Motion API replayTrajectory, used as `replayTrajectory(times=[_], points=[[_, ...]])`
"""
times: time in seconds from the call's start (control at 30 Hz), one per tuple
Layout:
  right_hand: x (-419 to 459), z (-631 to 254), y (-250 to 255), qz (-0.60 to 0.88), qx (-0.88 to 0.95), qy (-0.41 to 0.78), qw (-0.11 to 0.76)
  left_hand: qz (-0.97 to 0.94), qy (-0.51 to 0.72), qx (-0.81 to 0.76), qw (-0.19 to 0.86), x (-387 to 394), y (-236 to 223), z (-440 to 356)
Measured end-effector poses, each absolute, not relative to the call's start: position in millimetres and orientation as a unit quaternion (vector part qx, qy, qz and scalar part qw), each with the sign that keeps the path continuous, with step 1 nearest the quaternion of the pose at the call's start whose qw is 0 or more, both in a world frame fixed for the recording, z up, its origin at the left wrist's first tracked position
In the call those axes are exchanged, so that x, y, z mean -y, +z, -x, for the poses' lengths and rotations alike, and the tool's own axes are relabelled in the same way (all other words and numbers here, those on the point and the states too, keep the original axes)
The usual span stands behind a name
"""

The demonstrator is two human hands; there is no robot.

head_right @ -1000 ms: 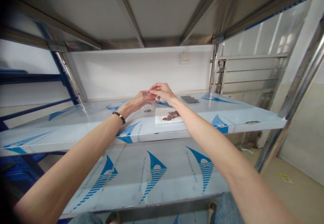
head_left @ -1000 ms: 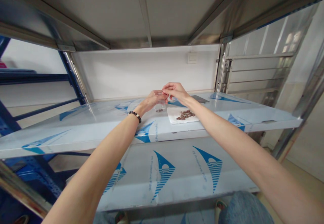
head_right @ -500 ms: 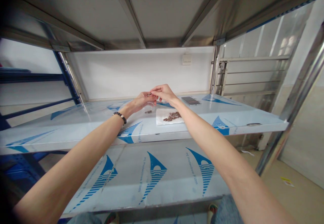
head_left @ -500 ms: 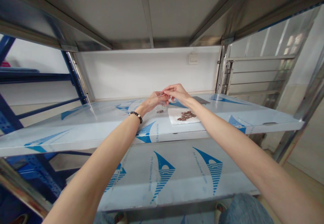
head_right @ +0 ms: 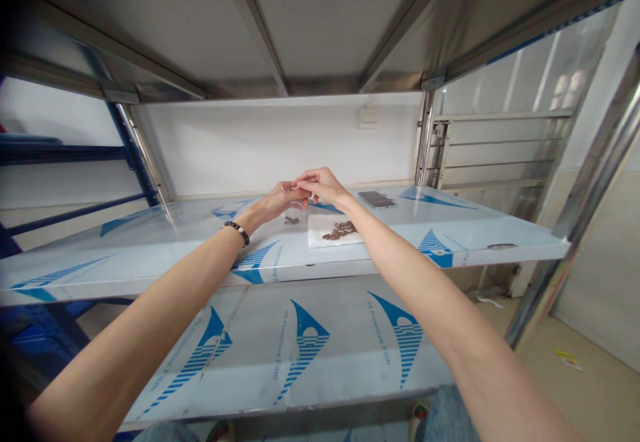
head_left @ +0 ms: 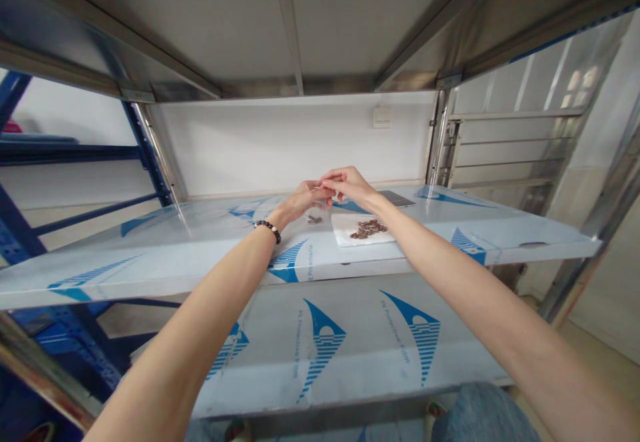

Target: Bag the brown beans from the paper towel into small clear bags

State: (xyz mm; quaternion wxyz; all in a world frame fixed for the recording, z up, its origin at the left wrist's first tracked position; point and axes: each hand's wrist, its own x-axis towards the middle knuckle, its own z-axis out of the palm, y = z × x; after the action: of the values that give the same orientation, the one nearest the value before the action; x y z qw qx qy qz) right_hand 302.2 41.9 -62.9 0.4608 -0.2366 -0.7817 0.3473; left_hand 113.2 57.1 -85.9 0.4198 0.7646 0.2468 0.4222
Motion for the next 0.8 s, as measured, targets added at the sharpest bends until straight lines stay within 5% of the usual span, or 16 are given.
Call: replayTrajectory(times=[0.8], points=[[-49,-305,-60,0.26,0.689,0.317,0.597,-0.726,0.462,-0.258,0.439,-42,-79,-115]])
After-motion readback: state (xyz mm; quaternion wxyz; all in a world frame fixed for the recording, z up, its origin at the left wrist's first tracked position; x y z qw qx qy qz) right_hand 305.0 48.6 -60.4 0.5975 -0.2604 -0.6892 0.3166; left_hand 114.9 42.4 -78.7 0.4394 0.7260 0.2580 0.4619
